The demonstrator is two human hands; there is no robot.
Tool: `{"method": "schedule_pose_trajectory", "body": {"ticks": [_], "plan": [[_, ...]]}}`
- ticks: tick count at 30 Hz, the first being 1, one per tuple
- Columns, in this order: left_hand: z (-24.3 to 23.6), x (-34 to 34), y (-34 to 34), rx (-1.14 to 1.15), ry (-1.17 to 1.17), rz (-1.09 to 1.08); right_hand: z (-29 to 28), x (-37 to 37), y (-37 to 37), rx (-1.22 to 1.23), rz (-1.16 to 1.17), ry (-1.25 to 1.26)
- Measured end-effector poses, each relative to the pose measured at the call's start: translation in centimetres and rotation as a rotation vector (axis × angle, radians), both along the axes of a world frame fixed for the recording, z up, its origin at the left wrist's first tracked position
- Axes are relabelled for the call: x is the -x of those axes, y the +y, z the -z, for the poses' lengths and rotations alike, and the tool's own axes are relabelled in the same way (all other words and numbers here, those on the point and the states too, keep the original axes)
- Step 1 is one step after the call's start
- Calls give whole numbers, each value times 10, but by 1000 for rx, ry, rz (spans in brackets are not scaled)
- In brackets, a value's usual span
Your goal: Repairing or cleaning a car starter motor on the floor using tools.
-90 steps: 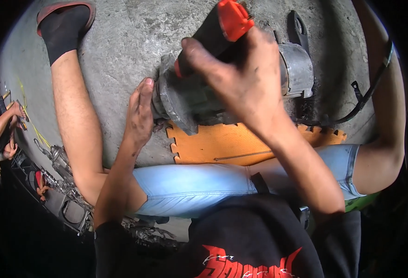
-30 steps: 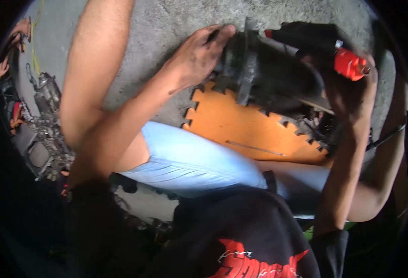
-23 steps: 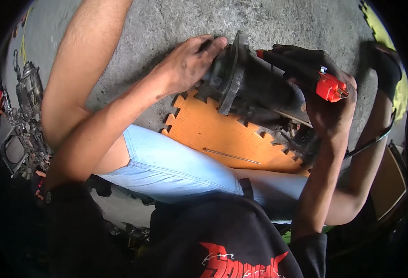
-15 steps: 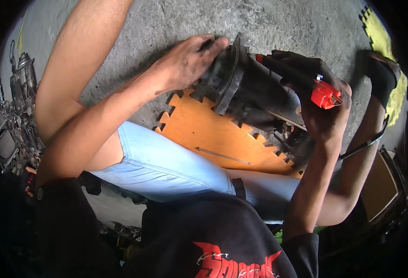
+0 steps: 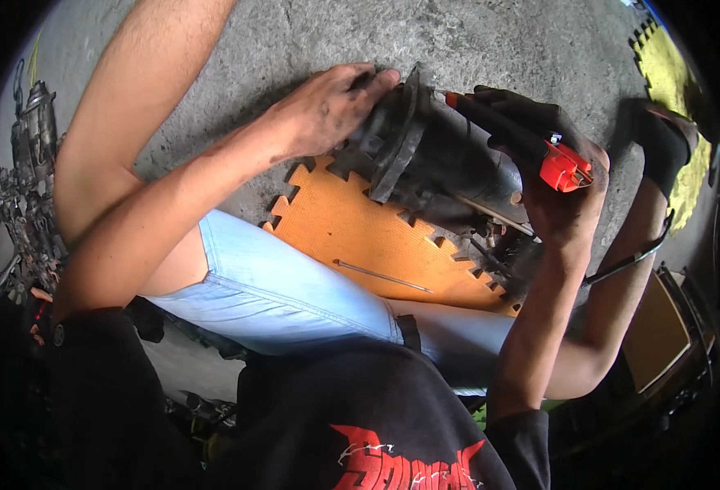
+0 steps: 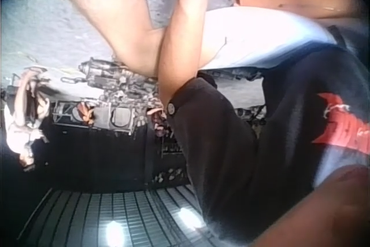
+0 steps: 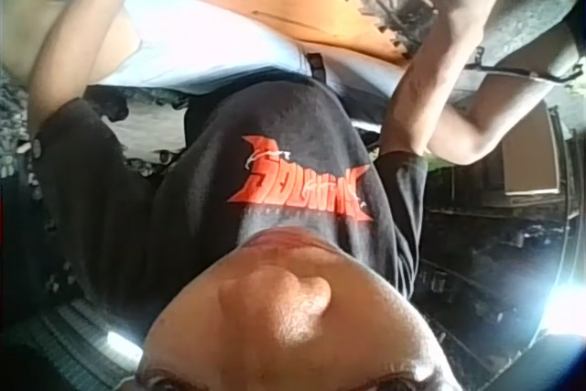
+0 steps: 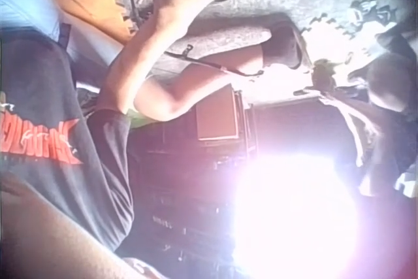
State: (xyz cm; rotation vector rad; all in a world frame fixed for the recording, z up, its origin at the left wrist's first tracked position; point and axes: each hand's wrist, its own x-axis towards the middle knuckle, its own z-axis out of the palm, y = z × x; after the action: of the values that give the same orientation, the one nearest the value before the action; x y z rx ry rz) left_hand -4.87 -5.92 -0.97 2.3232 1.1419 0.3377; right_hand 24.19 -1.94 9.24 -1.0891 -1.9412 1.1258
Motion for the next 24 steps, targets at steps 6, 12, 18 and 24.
{"method": "schedule_pose_trajectory", "body": {"ticks": [6, 12, 18, 24], "plan": [[-29, -18, 18, 798, 26, -252, 16, -17, -5, 115, 83, -58], [4, -1, 5, -67, -117, -9, 14, -19, 5, -89, -31, -94], [14, 3, 0, -117, -97, 9, 30, -19, -9, 89, 267, 2], [10, 5, 0, -103, -98, 62, 27, -32, -10, 57, 175, -316]]}}
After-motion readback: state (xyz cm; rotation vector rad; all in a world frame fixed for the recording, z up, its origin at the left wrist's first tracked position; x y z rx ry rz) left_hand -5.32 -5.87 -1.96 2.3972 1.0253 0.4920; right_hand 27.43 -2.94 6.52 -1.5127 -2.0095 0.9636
